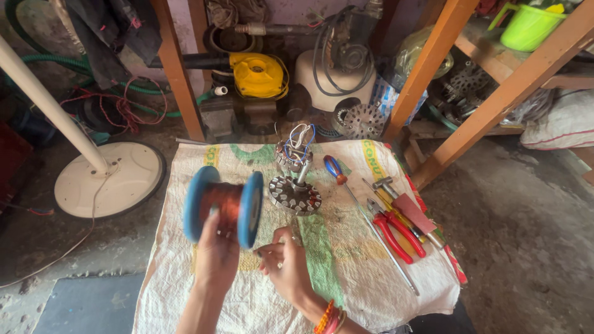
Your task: The person winds copper wire from a blue spool by hand into the slots of a motor armature clamped on the workbench, guiding and pressing the wire into each slot and turning the armature as they work. They occasionally reposition the spool and continue winding wire around the armature teeth.
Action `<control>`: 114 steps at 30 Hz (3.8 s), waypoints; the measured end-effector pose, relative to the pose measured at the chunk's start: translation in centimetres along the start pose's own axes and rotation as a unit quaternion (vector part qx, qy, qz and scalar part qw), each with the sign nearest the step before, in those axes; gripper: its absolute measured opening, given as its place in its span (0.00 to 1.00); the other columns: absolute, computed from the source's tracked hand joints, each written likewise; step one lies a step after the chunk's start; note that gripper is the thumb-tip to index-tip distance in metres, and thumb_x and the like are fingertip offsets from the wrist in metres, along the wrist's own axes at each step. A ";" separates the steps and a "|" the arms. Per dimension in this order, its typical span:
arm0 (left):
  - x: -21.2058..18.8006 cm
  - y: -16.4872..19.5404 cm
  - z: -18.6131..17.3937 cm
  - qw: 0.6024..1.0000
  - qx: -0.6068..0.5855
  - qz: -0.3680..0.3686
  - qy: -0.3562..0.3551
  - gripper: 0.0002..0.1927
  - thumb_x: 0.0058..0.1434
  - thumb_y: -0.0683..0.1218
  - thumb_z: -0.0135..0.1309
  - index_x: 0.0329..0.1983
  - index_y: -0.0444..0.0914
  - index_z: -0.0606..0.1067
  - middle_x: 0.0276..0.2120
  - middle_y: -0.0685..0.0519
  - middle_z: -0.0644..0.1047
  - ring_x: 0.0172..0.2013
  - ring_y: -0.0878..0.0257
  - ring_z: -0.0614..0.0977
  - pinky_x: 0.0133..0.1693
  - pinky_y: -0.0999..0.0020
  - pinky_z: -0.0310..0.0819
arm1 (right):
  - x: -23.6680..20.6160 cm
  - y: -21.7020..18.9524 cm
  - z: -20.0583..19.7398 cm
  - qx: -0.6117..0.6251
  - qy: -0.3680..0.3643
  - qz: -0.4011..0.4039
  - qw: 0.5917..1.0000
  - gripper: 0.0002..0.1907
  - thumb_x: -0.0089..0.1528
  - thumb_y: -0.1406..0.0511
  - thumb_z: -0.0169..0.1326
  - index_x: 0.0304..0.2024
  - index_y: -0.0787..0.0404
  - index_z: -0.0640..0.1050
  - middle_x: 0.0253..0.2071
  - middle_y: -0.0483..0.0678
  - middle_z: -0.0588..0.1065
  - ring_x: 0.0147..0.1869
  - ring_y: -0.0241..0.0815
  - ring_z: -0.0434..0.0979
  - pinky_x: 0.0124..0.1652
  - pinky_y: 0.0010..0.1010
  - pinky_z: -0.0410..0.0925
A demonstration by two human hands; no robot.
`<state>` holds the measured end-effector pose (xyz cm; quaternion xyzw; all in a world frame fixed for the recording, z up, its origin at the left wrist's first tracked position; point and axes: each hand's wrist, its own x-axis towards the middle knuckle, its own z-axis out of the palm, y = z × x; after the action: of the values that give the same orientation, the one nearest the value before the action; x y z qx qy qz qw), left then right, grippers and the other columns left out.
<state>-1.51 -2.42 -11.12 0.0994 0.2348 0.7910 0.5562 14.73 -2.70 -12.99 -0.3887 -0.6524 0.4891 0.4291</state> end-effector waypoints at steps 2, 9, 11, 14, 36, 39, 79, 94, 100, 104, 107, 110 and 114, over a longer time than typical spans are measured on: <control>-0.2 -0.2 0.3 0.969 0.217 0.108 0.043 0.30 0.58 0.47 0.64 0.63 0.37 0.70 0.54 0.51 0.77 0.55 0.61 0.76 0.60 0.61 0.66 | -0.6 -1.2 0.3 -0.053 -0.035 0.006 0.998 0.12 0.63 0.76 0.50 0.41 0.60 0.62 0.34 0.53 0.83 0.25 0.38 0.81 0.20 0.22 0.72; -0.9 1.8 -1.5 0.780 0.568 0.259 0.038 0.38 0.40 0.49 0.74 0.55 0.35 0.73 0.44 0.52 0.81 0.43 0.60 0.84 0.49 0.64 0.78 | 0.9 -5.3 -4.4 -0.157 -0.006 -0.123 0.980 0.10 0.68 0.73 0.55 0.39 0.61 0.66 0.27 0.52 0.82 0.23 0.36 0.74 0.22 0.26 0.61; -0.6 2.2 -2.8 0.858 0.489 0.152 -0.025 0.35 0.43 0.48 0.70 0.56 0.34 0.75 0.45 0.50 0.82 0.46 0.59 0.83 0.52 0.61 0.76 | 3.0 -5.4 -5.9 -0.120 0.046 -0.182 0.975 0.13 0.66 0.74 0.55 0.37 0.62 0.62 0.35 0.50 0.84 0.28 0.31 0.76 0.24 0.23 0.65; -1.0 1.9 -4.2 0.937 0.346 -0.026 -0.047 0.31 0.50 0.50 0.62 0.58 0.37 0.71 0.50 0.48 0.79 0.52 0.58 0.81 0.57 0.58 0.72 | 5.1 -4.7 -6.1 -0.062 0.033 -0.208 0.976 0.15 0.65 0.76 0.54 0.39 0.62 0.60 0.36 0.52 0.83 0.36 0.30 0.81 0.32 0.21 0.69; 2.2 -2.2 -1.6 0.721 0.584 0.373 0.008 0.28 0.53 0.44 0.64 0.57 0.35 0.72 0.54 0.45 0.71 0.57 0.52 0.71 0.62 0.47 0.60 | 1.9 2.9 -4.1 -0.333 -0.041 -0.296 0.894 0.10 0.64 0.76 0.54 0.41 0.58 0.68 0.24 0.45 0.72 0.27 0.39 0.72 0.30 0.31 0.68; 3.3 -1.9 -2.0 0.695 0.609 0.382 0.026 0.30 0.55 0.46 0.66 0.57 0.34 0.68 0.51 0.46 0.70 0.55 0.51 0.70 0.59 0.47 0.60 | 3.6 5.5 -6.9 -0.381 0.010 -0.334 0.862 0.10 0.64 0.74 0.56 0.42 0.57 0.69 0.19 0.43 0.69 0.23 0.38 0.69 0.31 0.33 0.66; 6.5 -11.3 -2.2 0.937 0.253 -0.176 -0.166 0.14 0.67 0.40 0.49 0.50 0.23 0.70 0.47 0.43 0.79 0.54 0.54 0.79 0.59 0.56 0.76 | 6.1 6.0 -12.2 -0.261 0.114 -0.196 0.938 0.26 0.62 0.78 0.52 0.62 0.64 0.63 0.41 0.51 0.79 0.40 0.43 0.82 0.41 0.32 0.74; 5.8 -9.1 -1.6 0.970 0.189 -0.120 -0.090 0.20 0.70 0.41 0.41 0.62 0.26 0.65 0.51 0.41 0.77 0.51 0.53 0.82 0.57 0.57 0.78 | 7.4 2.9 -8.9 -0.309 0.163 -0.326 0.878 0.19 0.61 0.74 0.56 0.55 0.66 0.71 0.45 0.52 0.81 0.49 0.49 0.81 0.50 0.37 0.71; 4.0 -9.0 -0.4 0.958 0.270 -0.058 -0.073 0.36 0.58 0.48 0.58 0.66 0.31 0.58 0.51 0.42 0.79 0.49 0.54 0.83 0.53 0.65 0.79 | 7.2 3.7 -9.0 -0.207 0.197 -0.203 0.937 0.12 0.69 0.72 0.50 0.55 0.65 0.71 0.44 0.53 0.83 0.48 0.43 0.86 0.45 0.30 0.74; 3.2 -9.5 0.8 0.914 0.405 0.011 0.011 0.48 0.45 0.48 0.70 0.64 0.28 0.58 0.41 0.39 0.81 0.35 0.52 0.85 0.37 0.63 0.84 | 7.1 3.9 -9.2 -0.179 0.205 -0.180 0.945 0.13 0.69 0.71 0.50 0.56 0.65 0.71 0.43 0.53 0.83 0.49 0.42 0.86 0.45 0.29 0.75; 2.5 -9.8 1.3 0.859 0.509 0.040 0.036 0.51 0.45 0.50 0.72 0.64 0.28 0.55 0.33 0.43 0.83 0.30 0.56 0.85 0.32 0.66 0.81 | 7.0 3.8 -9.3 -0.167 0.196 -0.182 0.949 0.13 0.69 0.70 0.51 0.57 0.65 0.71 0.42 0.54 0.83 0.49 0.42 0.86 0.46 0.29 0.75; 1.8 -10.0 1.7 0.823 0.561 0.091 0.020 0.54 0.42 0.53 0.74 0.63 0.28 0.54 0.28 0.45 0.83 0.28 0.58 0.85 0.30 0.67 0.82 | 6.8 3.7 -9.4 -0.161 0.199 -0.179 0.950 0.13 0.69 0.70 0.51 0.56 0.65 0.71 0.43 0.53 0.83 0.50 0.41 0.86 0.48 0.29 0.75; 1.5 -10.1 2.0 0.811 0.579 0.080 0.031 0.54 0.45 0.54 0.73 0.64 0.29 0.53 0.27 0.44 0.83 0.25 0.58 0.85 0.27 0.68 0.82 | 6.6 3.7 -9.7 -0.170 0.209 -0.172 0.948 0.12 0.68 0.70 0.53 0.55 0.64 0.72 0.43 0.53 0.84 0.49 0.41 0.86 0.47 0.29 0.74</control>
<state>7.22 2.23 -14.44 0.3970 0.6580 0.5525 0.3228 22.00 7.17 -13.96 -0.4311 -0.6784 0.1975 0.5612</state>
